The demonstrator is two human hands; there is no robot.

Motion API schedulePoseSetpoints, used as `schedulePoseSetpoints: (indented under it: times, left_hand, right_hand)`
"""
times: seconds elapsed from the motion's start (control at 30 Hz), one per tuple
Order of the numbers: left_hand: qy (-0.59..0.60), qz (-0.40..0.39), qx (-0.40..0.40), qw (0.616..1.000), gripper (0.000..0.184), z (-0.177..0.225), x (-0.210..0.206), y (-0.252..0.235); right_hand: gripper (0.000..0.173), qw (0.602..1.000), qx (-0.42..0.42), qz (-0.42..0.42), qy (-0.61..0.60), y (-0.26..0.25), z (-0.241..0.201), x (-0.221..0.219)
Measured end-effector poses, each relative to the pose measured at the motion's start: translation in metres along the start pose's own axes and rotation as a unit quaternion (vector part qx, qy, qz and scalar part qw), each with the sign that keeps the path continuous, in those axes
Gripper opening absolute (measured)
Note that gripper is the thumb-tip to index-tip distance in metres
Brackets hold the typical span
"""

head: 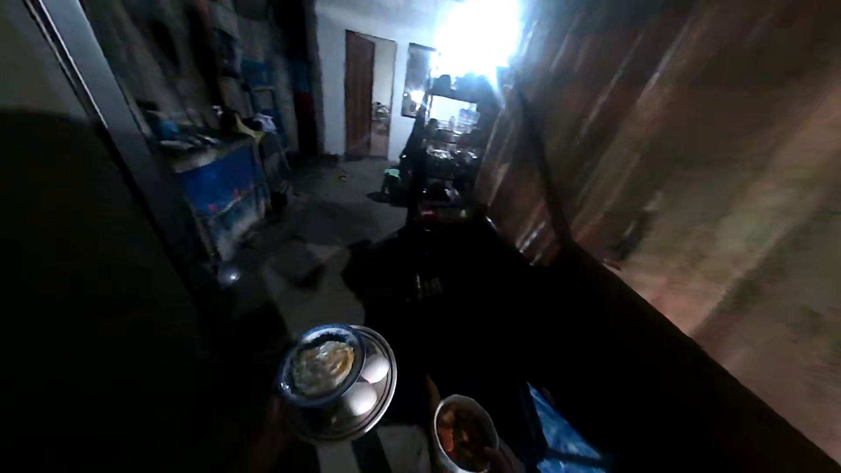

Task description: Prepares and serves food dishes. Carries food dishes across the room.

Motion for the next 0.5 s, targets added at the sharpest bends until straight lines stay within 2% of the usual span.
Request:
schedulePoseSetpoints:
  times: [0.03, 0.1, 0.13, 0.2, 0.33, 0.4, 0.5]
  left_hand:
    - [-0.013, -0.022, -0.071, 0.997, 0.047, -0.009, 0.015, -0.022]
    - [-0.042, 0.078, 0.051, 0.995, 0.042, 0.013, 0.012, -0.05]
    - [-0.07, 0.114, 0.085, 0.987, 0.04, 0.023, 0.01, -0.067]
    - [-0.137, 0.116, 0.071, 0.981, 0.042, 0.032, 0.018, -0.11]
    - [-0.005, 0.173, 0.035, 0.984, 0.04, 0.039, 0.033, -0.227]
    - [-0.027, 0.176, 0.017, 0.984, 0.039, 0.051, 0.037, -0.282]
    - [-0.001, 0.184, 0.033, 0.982, 0.041, 0.052, 0.045, -0.366]
  right_hand:
    - [0.031, 1.0, 0.012, -0.019, -0.004, -0.032, -0.011, -0.013]
    - [0.032, 0.998, 0.02, -0.062, -0.027, -0.098, -0.033, -0.043]
    - [0.034, 0.996, 0.019, -0.077, -0.03, -0.129, -0.044, -0.059]
    - [0.033, 0.995, 0.033, -0.091, -0.029, -0.187, -0.073, -0.091]
    - [0.034, 0.993, 0.048, -0.107, -0.032, -0.295, -0.12, -0.146]
    - [0.034, 0.993, 0.041, -0.104, -0.02, -0.345, -0.141, -0.166]
    - [0.031, 0.997, 0.027, -0.071, -0.014, -0.419, -0.164, -0.184]
Point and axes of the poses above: each hand's wrist, its own y-axis away from the middle knuckle, its own x-axis out of the back of the hand, z = x × y, the point moved 7 cm from there along -y, towards the middle knuckle, and after that the axes turned 8 degrees about -z, right-handed, at the moved point
